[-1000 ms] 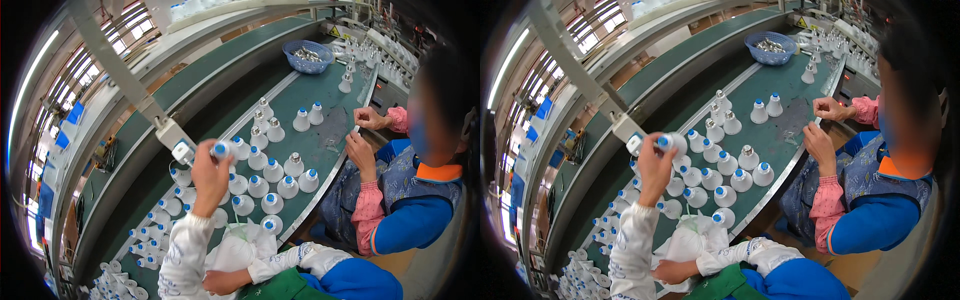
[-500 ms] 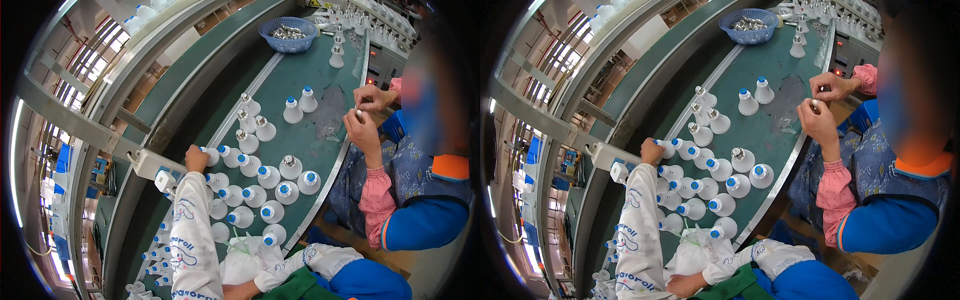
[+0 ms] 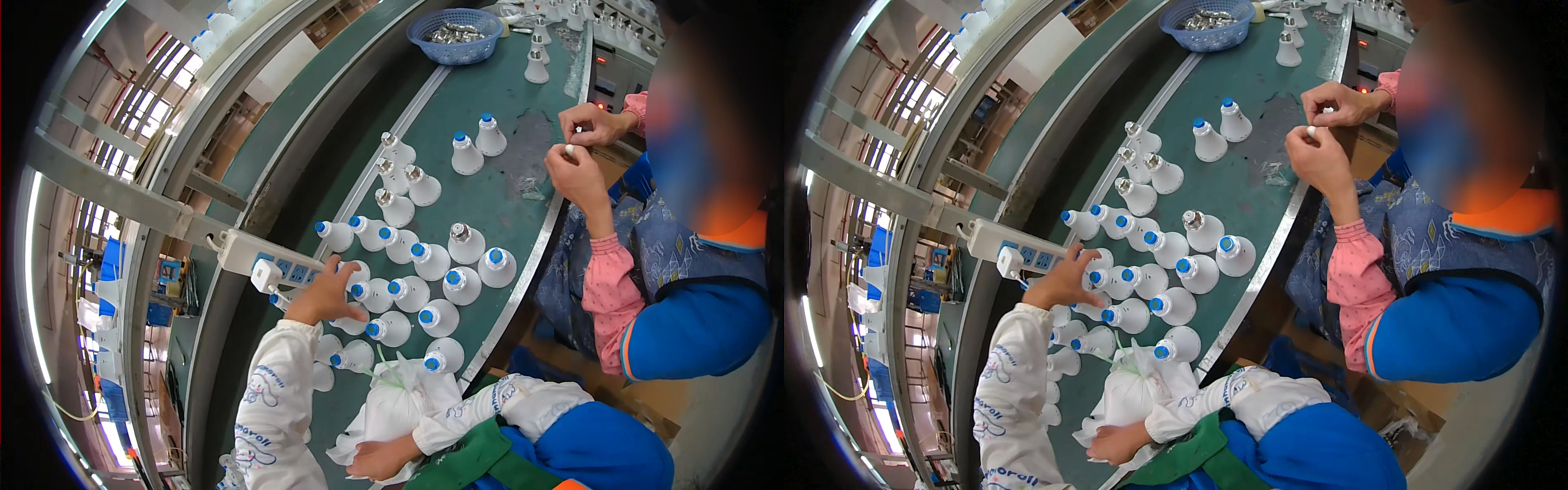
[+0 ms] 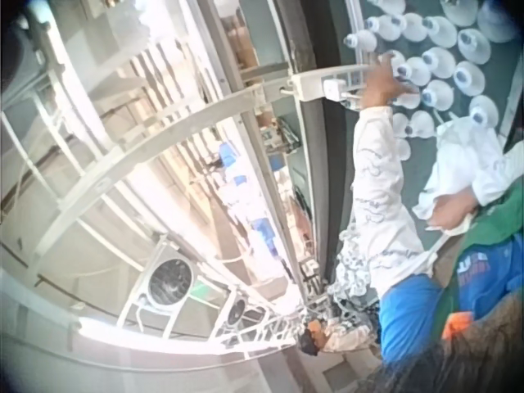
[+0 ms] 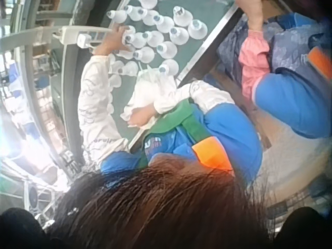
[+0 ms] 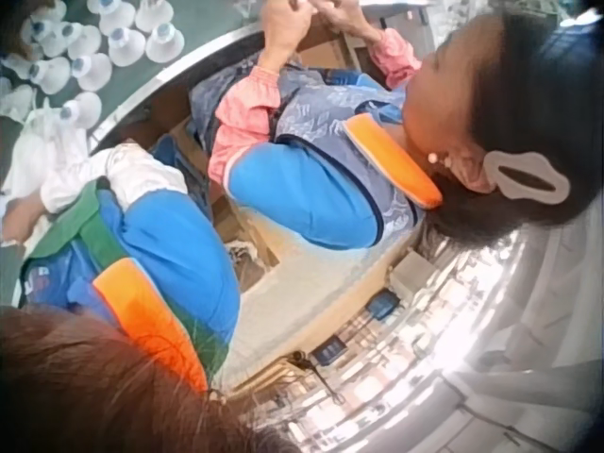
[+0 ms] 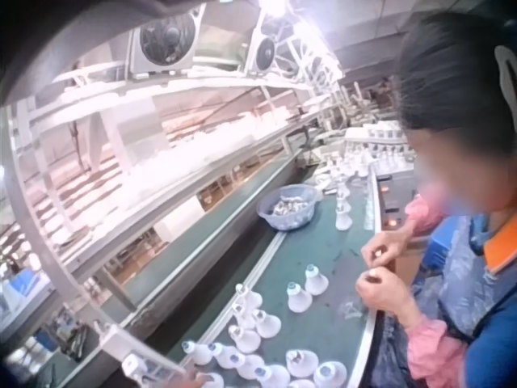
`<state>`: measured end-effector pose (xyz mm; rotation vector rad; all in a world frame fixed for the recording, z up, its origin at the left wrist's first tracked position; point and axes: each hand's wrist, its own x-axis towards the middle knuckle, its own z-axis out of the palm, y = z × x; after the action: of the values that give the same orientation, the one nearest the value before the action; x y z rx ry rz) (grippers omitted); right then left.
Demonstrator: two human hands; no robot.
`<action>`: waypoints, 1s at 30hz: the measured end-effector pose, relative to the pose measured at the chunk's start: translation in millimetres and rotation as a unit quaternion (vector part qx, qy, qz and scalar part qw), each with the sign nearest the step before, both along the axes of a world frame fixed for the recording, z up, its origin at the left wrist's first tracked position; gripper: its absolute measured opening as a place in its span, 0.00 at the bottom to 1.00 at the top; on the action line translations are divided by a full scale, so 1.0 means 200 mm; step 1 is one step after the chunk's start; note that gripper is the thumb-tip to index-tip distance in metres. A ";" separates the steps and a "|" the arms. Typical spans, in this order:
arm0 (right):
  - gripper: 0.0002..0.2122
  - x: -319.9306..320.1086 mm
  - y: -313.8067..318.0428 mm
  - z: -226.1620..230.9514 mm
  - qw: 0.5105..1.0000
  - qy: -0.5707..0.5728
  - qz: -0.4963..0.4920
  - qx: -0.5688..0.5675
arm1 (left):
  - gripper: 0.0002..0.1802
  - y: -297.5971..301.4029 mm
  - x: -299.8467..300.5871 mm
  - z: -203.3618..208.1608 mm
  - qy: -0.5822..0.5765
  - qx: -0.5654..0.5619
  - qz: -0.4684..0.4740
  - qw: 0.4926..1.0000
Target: The person picks up light bulb casings, applies paste to their ends using an applicator bag, and arranges the casings in rows on the assembly table.
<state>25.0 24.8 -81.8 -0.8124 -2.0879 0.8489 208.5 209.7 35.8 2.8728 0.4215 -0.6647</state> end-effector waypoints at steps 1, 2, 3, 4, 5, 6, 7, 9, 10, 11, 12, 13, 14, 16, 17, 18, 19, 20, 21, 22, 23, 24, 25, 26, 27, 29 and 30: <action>0.10 0.00 0.00 0.00 1.000 -0.001 -0.001 0.001 | 0.42 -0.03 0.00 -0.01 -0.005 -0.008 0.016 1.000; 0.10 -0.01 0.00 0.01 1.000 -0.019 0.005 -0.008 | 0.42 -0.02 -0.01 -0.04 -0.007 -0.007 0.015 1.000; 0.10 -0.01 0.00 0.02 0.999 -0.038 0.012 -0.017 | 0.39 -0.02 -0.02 -0.08 -0.048 -0.028 0.045 0.997; 0.10 -0.01 0.00 0.03 0.999 -0.040 0.012 -0.018 | 0.36 -0.01 -0.03 -0.10 -0.090 -0.049 0.075 0.992; 0.11 -0.01 0.00 0.03 0.999 -0.038 0.009 -0.025 | 0.36 -0.02 -0.03 -0.09 -0.091 -0.051 0.074 0.992; 0.11 0.00 0.00 0.03 0.999 -0.035 0.007 -0.032 | 0.35 -0.04 -0.02 -0.08 -0.095 -0.049 0.080 0.991; 0.11 0.01 -0.01 0.03 0.999 -0.038 0.006 -0.034 | 0.34 -0.05 -0.01 -0.06 -0.099 -0.047 0.087 0.990; 0.11 0.03 -0.01 0.04 0.998 -0.037 0.011 -0.043 | 0.33 -0.04 0.00 -0.07 -0.099 -0.033 0.091 0.990; 0.11 0.02 0.00 0.05 0.998 -0.036 0.013 -0.042 | 0.32 -0.03 -0.01 -0.08 -0.101 -0.020 0.092 0.990; 0.11 0.01 0.00 0.04 0.998 -0.040 0.008 -0.037 | 0.28 -0.01 -0.01 -0.10 -0.130 -0.041 0.099 0.986; 0.11 0.00 0.00 0.03 0.999 -0.043 0.003 -0.032 | 0.28 0.00 -0.02 -0.12 -0.132 -0.041 0.099 0.986; 0.11 -0.01 0.00 0.03 0.999 -0.044 0.003 -0.031 | 0.26 0.02 -0.04 -0.14 -0.163 -0.039 0.079 0.983; 0.11 -0.01 0.01 0.03 0.998 -0.049 0.008 -0.034 | 0.25 0.02 -0.04 -0.14 -0.194 -0.037 0.059 0.979; 0.11 0.00 0.01 0.03 0.998 -0.053 0.012 -0.035 | 0.24 0.01 -0.05 -0.14 -0.206 -0.052 0.056 0.975; 0.11 0.01 0.01 0.04 0.998 -0.057 0.011 -0.037 | 0.23 0.01 -0.06 -0.14 -0.219 -0.067 0.055 0.972; 0.11 0.01 0.01 0.04 0.997 -0.061 0.011 -0.039 | 0.23 0.01 -0.06 -0.14 -0.218 -0.066 0.054 0.972; 0.11 0.01 0.00 0.03 0.997 -0.060 0.010 -0.037 | 0.23 0.01 -0.07 -0.13 -0.215 -0.065 0.059 0.973; 0.11 0.02 0.00 0.02 0.999 -0.045 -0.001 -0.027 | 0.22 0.01 -0.07 -0.13 -0.213 -0.064 0.062 0.973; 0.10 0.02 0.00 0.02 0.999 -0.030 -0.013 -0.016 | 0.22 0.00 -0.07 -0.13 -0.212 -0.062 0.059 0.973; 0.10 0.02 0.00 0.02 0.999 -0.029 -0.015 -0.014 | 0.22 0.00 -0.07 -0.13 -0.217 -0.052 0.052 0.973; 0.10 0.02 0.00 0.03 0.999 -0.039 -0.004 -0.019 | 0.22 -0.01 -0.07 -0.13 -0.222 -0.042 0.045 0.973; 0.09 0.02 0.00 0.04 0.999 -0.048 0.007 -0.025 | 0.22 -0.01 -0.08 -0.13 -0.221 -0.040 0.043 0.973; 0.09 0.02 0.01 0.05 0.999 -0.048 0.005 -0.022 | 0.23 -0.01 -0.09 -0.12 -0.239 -0.050 0.039 0.969; 0.09 0.02 0.00 0.05 0.999 -0.044 0.007 -0.022 | 0.23 -0.02 -0.09 -0.10 -0.256 -0.061 0.036 0.964; 0.08 0.02 0.00 0.05 0.999 -0.040 0.009 -0.021 | 0.23 -0.02 -0.09 -0.08 -0.256 -0.059 0.035 0.964; 0.08 0.02 0.00 0.05 0.999 -0.044 0.006 -0.014 | 0.24 -0.06 -0.10 -0.02 -0.283 -0.095 0.082 0.951; 0.08 0.03 0.00 0.05 0.999 -0.049 0.003 -0.010 | 0.24 -0.08 -0.10 0.02 -0.283 -0.093 0.079 0.951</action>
<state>30.3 24.6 -71.7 -0.8739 -2.1705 0.8503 189.3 193.5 39.4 2.6446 0.4601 0.1478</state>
